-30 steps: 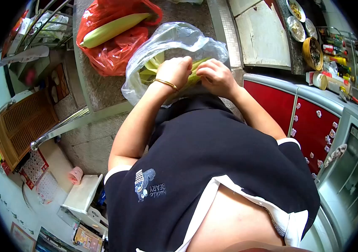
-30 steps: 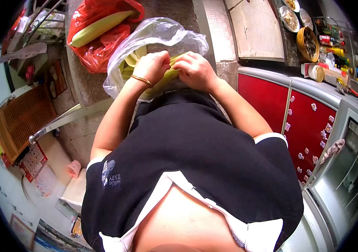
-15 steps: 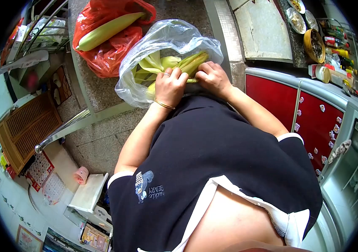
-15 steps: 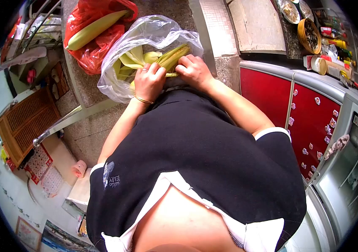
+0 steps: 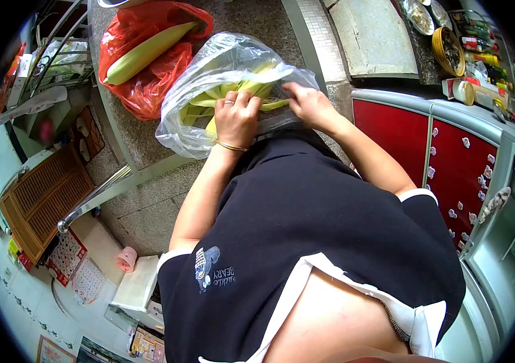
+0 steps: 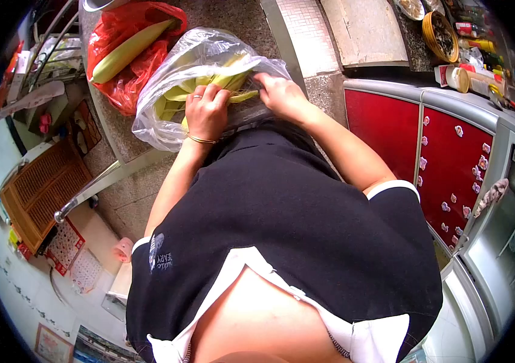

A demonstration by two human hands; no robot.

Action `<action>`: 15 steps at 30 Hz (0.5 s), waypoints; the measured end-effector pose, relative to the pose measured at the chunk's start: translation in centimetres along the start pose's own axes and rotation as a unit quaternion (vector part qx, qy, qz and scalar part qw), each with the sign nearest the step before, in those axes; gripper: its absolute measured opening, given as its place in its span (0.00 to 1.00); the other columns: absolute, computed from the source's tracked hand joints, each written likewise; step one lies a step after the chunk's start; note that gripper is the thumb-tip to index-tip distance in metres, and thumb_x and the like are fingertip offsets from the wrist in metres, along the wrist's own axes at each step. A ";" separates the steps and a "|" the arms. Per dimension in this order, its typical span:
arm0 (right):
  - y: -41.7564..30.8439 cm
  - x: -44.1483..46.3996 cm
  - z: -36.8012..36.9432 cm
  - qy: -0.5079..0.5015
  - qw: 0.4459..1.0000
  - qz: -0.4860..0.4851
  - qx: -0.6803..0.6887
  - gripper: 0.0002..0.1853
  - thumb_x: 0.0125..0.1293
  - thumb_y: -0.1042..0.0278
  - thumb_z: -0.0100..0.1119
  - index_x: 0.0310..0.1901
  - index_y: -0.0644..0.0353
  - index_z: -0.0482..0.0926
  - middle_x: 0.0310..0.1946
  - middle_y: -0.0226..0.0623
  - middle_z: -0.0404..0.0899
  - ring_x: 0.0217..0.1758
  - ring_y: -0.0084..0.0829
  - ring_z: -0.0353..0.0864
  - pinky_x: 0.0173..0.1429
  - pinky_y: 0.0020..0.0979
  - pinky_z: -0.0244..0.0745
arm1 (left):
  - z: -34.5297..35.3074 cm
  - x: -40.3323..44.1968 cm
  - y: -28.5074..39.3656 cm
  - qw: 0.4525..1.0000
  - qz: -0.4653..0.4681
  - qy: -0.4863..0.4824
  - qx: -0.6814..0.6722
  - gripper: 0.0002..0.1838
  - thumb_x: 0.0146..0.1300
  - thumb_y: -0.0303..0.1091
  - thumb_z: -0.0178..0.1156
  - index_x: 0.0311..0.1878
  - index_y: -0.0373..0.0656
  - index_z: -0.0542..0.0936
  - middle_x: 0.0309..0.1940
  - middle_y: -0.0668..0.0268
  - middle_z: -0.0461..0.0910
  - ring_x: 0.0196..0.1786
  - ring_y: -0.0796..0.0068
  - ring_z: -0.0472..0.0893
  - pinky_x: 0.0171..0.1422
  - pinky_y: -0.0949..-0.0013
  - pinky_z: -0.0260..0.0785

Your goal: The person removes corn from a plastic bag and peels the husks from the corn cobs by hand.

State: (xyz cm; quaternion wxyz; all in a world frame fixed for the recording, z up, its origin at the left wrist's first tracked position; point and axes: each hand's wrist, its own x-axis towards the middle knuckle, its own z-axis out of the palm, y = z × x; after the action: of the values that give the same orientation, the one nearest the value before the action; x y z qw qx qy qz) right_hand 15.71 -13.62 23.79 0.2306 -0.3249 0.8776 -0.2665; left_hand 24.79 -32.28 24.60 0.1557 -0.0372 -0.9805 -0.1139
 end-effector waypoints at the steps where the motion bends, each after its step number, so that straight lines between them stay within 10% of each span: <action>1: 0.0 0.4 0.4 0.096 0.994 -0.048 0.033 0.18 0.60 0.66 0.57 0.52 0.58 0.73 0.44 0.49 0.78 0.46 0.47 0.80 0.49 0.42 0.76 | -0.1 0.0 -0.1 1.000 0.005 -0.002 -0.016 0.02 0.50 0.31 0.60 0.28 0.51 0.78 0.30 0.72 0.77 0.38 0.68 0.77 0.41 0.64 0.65; 15: 0.4 4.3 1.1 0.227 0.917 -0.289 -0.157 0.05 0.54 0.66 0.57 0.33 0.47 0.77 0.37 0.27 0.72 0.44 0.31 0.74 0.47 0.33 0.71 | -1.2 -0.4 -1.4 0.995 0.015 0.032 -0.095 0.06 0.46 0.26 0.59 0.27 0.50 0.77 0.32 0.74 0.80 0.42 0.69 0.79 0.47 0.65 0.65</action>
State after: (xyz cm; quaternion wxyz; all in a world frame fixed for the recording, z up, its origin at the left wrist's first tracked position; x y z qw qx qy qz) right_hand 13.25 -16.67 21.77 -0.1156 -0.5272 0.8049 -0.2465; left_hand 25.40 -33.95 25.30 0.1843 -0.0624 -0.9592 -0.2053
